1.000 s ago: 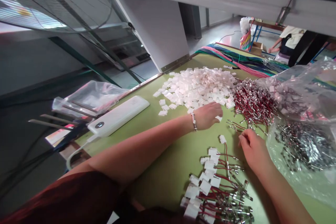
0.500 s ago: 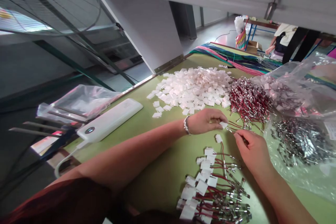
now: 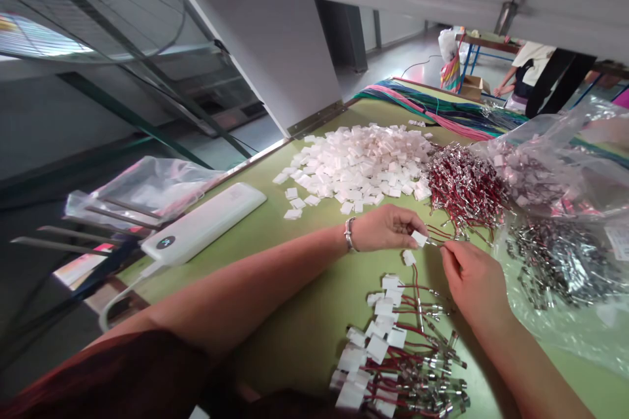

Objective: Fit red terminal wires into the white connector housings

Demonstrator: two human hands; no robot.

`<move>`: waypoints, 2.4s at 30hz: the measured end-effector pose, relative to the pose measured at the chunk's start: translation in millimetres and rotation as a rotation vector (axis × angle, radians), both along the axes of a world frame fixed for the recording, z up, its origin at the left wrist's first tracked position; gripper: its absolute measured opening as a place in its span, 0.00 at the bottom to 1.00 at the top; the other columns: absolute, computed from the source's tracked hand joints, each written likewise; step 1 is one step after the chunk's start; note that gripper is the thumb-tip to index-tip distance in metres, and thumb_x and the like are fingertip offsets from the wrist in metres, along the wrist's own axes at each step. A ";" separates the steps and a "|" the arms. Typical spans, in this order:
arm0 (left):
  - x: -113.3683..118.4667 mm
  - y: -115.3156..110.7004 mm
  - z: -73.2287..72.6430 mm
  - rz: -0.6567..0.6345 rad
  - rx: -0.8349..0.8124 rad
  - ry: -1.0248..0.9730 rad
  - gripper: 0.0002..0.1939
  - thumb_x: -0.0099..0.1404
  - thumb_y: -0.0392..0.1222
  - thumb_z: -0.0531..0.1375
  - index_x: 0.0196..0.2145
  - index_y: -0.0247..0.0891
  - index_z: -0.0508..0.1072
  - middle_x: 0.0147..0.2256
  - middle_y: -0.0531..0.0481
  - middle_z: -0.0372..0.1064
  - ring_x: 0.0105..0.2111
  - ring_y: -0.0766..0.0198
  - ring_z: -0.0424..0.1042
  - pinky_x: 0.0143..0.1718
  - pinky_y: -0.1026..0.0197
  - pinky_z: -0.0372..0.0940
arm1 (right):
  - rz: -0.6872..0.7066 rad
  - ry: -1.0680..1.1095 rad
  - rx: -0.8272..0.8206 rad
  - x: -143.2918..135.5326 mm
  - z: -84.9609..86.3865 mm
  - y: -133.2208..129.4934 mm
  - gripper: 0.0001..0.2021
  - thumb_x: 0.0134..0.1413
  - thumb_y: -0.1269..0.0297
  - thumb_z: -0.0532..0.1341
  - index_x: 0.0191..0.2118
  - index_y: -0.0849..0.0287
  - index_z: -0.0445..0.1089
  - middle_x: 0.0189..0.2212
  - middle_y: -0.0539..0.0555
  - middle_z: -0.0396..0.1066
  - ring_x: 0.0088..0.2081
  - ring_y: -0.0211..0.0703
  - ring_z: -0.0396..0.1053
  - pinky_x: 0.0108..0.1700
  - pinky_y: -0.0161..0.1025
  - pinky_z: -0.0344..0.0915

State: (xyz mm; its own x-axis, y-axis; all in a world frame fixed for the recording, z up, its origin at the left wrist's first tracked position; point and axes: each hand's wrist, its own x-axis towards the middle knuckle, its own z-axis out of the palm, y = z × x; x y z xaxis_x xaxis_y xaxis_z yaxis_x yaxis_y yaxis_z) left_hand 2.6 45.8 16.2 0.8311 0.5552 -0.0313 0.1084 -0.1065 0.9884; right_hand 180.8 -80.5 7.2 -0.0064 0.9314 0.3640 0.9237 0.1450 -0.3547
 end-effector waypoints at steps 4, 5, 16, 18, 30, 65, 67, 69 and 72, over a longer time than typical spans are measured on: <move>4.2 -8.9 -5.0 -0.014 -0.201 0.001 0.10 0.51 0.31 0.65 0.34 0.33 0.74 0.19 0.57 0.67 0.18 0.74 0.65 0.22 0.71 0.64 | -0.002 -0.111 0.009 -8.2 -1.4 -3.3 0.12 0.60 0.64 0.50 0.35 0.58 0.71 0.27 0.54 0.74 0.27 0.42 0.69 0.31 0.37 0.59; 5.1 -11.3 -6.5 -0.018 -0.243 0.002 0.09 0.52 0.31 0.65 0.34 0.32 0.74 0.19 0.57 0.67 0.18 0.74 0.66 0.21 0.70 0.64 | 0.005 -0.112 -0.004 -9.8 -1.8 -4.1 0.12 0.60 0.64 0.50 0.35 0.58 0.70 0.26 0.53 0.73 0.27 0.42 0.69 0.30 0.36 0.59; 0.3 -6.2 7.1 -0.136 0.193 0.207 0.13 0.54 0.42 0.67 0.35 0.34 0.74 0.28 0.52 0.70 0.26 0.70 0.68 0.28 0.68 0.62 | 0.064 0.027 -0.205 -9.0 -8.8 -3.6 0.12 0.58 0.59 0.51 0.30 0.56 0.67 0.20 0.49 0.70 0.22 0.40 0.66 0.25 0.35 0.55; -7.7 9.0 16.3 -0.023 0.442 0.346 0.22 0.53 0.52 0.67 0.41 0.35 0.73 0.36 0.48 0.71 0.34 0.64 0.70 0.33 0.64 0.65 | 0.066 0.044 -0.273 -14.7 -7.5 -4.2 0.12 0.58 0.60 0.52 0.29 0.56 0.69 0.21 0.49 0.70 0.23 0.39 0.66 0.26 0.35 0.56; -16.9 34.4 6.8 0.207 0.922 1.006 0.11 0.60 0.28 0.55 0.41 0.30 0.72 0.41 0.37 0.70 0.45 0.53 0.69 0.43 0.57 0.65 | 0.055 0.037 -0.315 0.7 -5.5 14.5 0.13 0.60 0.60 0.52 0.32 0.57 0.72 0.29 0.52 0.70 0.30 0.41 0.66 0.34 0.38 0.60; 3.6 4.4 -13.4 0.054 -0.457 0.011 0.08 0.57 0.33 0.64 0.35 0.30 0.73 0.21 0.53 0.72 0.16 0.76 0.67 0.18 0.72 0.60 | 0.076 -0.099 -0.106 -5.6 -5.3 1.0 0.12 0.61 0.64 0.50 0.38 0.56 0.71 0.31 0.53 0.75 0.30 0.41 0.70 0.33 0.37 0.61; 3.3 4.3 -12.3 0.016 -0.407 0.070 0.10 0.55 0.34 0.66 0.35 0.30 0.73 0.21 0.53 0.72 0.16 0.75 0.66 0.18 0.71 0.60 | 0.054 -0.182 -0.093 -6.9 -2.9 0.6 0.13 0.61 0.64 0.50 0.36 0.56 0.71 0.29 0.53 0.74 0.29 0.41 0.69 0.31 0.36 0.58; 3.7 2.6 -12.8 -0.024 -0.399 0.111 0.12 0.53 0.35 0.67 0.34 0.30 0.72 0.20 0.53 0.72 0.15 0.75 0.66 0.17 0.71 0.60 | 0.045 -0.271 -0.069 -10.2 -1.5 0.0 0.14 0.61 0.64 0.49 0.33 0.57 0.71 0.27 0.54 0.73 0.27 0.40 0.67 0.29 0.36 0.54; 5.2 -3.0 -16.4 -0.051 -0.436 0.111 0.13 0.52 0.36 0.68 0.33 0.30 0.70 0.19 0.54 0.71 0.15 0.74 0.66 0.17 0.71 0.59 | 0.042 -0.310 -0.090 -18.3 -4.0 -1.4 0.15 0.61 0.65 0.48 0.28 0.58 0.68 0.23 0.53 0.71 0.24 0.39 0.65 0.26 0.36 0.50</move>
State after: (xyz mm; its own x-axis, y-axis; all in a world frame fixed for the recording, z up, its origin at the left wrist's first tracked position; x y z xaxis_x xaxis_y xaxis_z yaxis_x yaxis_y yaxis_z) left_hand 7.7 42.8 -0.2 0.8355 0.4288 -0.3436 0.2218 0.3090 0.9248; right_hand 162.4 -81.9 3.2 -0.1435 0.9562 0.2550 0.9836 0.1663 -0.0700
